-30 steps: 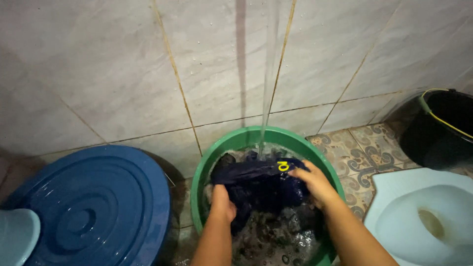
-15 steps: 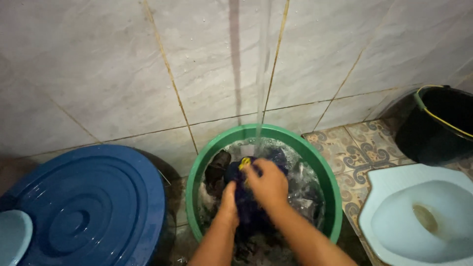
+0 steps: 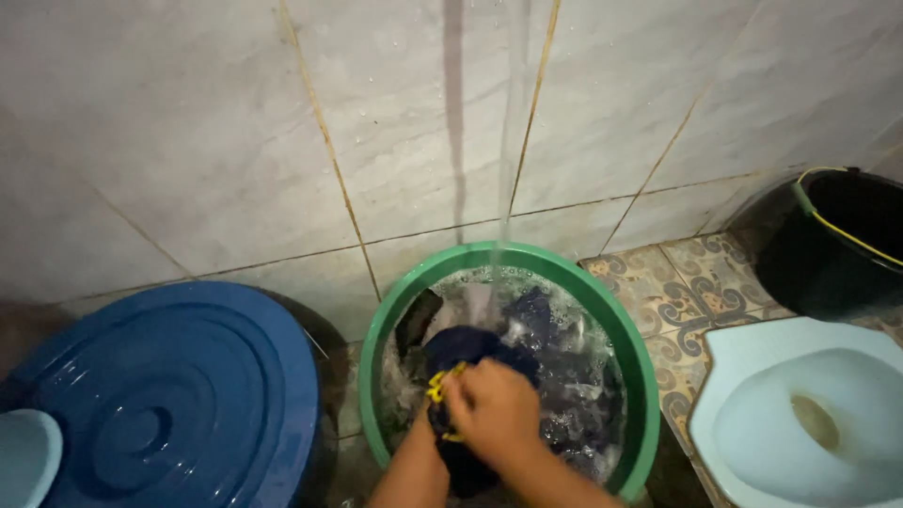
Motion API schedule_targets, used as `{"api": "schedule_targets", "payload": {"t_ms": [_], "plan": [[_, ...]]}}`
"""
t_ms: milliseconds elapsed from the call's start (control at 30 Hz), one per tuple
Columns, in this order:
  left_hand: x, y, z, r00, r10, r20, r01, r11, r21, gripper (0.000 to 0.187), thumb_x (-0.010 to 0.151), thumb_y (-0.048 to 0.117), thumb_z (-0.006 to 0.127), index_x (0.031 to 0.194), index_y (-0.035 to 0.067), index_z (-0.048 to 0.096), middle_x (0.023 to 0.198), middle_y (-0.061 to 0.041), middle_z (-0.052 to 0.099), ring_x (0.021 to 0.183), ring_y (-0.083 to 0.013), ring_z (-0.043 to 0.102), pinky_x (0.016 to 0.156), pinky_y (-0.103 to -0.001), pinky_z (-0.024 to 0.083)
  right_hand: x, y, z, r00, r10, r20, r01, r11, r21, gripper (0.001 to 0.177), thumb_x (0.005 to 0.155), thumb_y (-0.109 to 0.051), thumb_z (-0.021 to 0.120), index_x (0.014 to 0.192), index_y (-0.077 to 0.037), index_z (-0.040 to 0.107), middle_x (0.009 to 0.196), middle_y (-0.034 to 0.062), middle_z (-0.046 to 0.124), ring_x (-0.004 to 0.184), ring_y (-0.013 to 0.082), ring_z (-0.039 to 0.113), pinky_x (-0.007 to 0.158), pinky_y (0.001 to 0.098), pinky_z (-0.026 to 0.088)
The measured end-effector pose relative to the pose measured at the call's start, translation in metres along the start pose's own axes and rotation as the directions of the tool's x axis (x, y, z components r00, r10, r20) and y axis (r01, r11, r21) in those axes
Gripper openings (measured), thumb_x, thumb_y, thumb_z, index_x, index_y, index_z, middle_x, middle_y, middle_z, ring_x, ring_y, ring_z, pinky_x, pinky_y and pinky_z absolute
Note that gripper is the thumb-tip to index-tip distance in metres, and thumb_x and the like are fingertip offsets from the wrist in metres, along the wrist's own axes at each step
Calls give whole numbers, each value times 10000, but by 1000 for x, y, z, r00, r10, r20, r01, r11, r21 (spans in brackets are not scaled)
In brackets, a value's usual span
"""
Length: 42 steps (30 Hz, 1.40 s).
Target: Hand-washing clothes in a bucket of water inside a bathroom.
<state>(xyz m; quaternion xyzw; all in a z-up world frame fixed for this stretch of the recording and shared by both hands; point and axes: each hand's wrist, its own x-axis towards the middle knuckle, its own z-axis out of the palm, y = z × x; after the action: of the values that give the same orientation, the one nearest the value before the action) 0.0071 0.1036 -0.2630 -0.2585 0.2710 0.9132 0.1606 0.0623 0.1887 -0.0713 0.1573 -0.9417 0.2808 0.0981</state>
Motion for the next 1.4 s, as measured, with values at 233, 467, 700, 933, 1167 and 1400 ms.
{"api": "schedule_targets", "payload": {"t_ms": [233, 467, 700, 933, 1167, 1400], "plan": [[-14, -7, -8, 999, 26, 19, -26, 1000, 5, 682, 916, 601, 465, 1304, 89, 695, 1239, -88, 738, 1118, -296, 672, 994, -426, 534, 76, 87, 23, 929, 341, -144, -332, 940, 81, 350, 890, -467, 632, 959, -165, 795, 938, 143, 755, 857, 386, 716, 735, 475, 569], [-13, -2, 0, 995, -89, 32, 89, 996, 14, 698, 889, 623, 509, 1261, 72, 723, 1169, -84, 754, 1022, -286, 701, 970, -428, 547, 34, 60, 1, 946, 301, -125, -284, 949, 134, 319, 877, -406, 668, 838, -96, 734, 813, 156, 707, 752, 376, 689, 659, 483, 534], [63, -4, -57, 997, 8, -80, -7, 1000, 17, 698, 934, 690, 418, 1121, 83, 708, 1029, -110, 725, 972, -304, 675, 907, -477, 544, -10, -16, -6, 942, -267, -203, 276, 961, 19, 281, 760, -266, 768, 594, -103, 610, 644, 106, 597, 623, 339, 622, 545, 489, 476], [-16, -2, 2, 979, -85, -187, 86, 996, -4, 713, 933, 666, 357, 1229, 116, 701, 1192, -70, 754, 1085, -293, 700, 983, -427, 529, 68, 124, 29, 931, 358, -73, -352, 932, 82, 404, 949, -490, 642, 903, -103, 747, 848, 181, 727, 810, 399, 713, 712, 473, 547], [1, 28, -5, 997, 74, -31, -76, 994, -83, 641, 953, 554, 468, 1296, 60, 690, 1284, -77, 731, 1162, -281, 672, 1073, -429, 490, 40, 195, 2, 632, 634, 445, -764, 416, 493, 888, 798, -823, 587, 1174, -27, 703, 1081, 158, 760, 949, 291, 698, 821, 417, 527], [11, 32, 3, 872, 102, -479, 36, 962, 271, 825, 972, 697, 420, 1494, 59, 450, 1514, -113, 468, 1378, -311, 476, 1181, -465, 363, 3, 86, -8, 927, 159, 341, -98, 977, -189, 1071, 694, -674, 855, 1613, -377, 392, 1725, 188, -42, 1500, 448, -12, 1212, 500, 206]]}}
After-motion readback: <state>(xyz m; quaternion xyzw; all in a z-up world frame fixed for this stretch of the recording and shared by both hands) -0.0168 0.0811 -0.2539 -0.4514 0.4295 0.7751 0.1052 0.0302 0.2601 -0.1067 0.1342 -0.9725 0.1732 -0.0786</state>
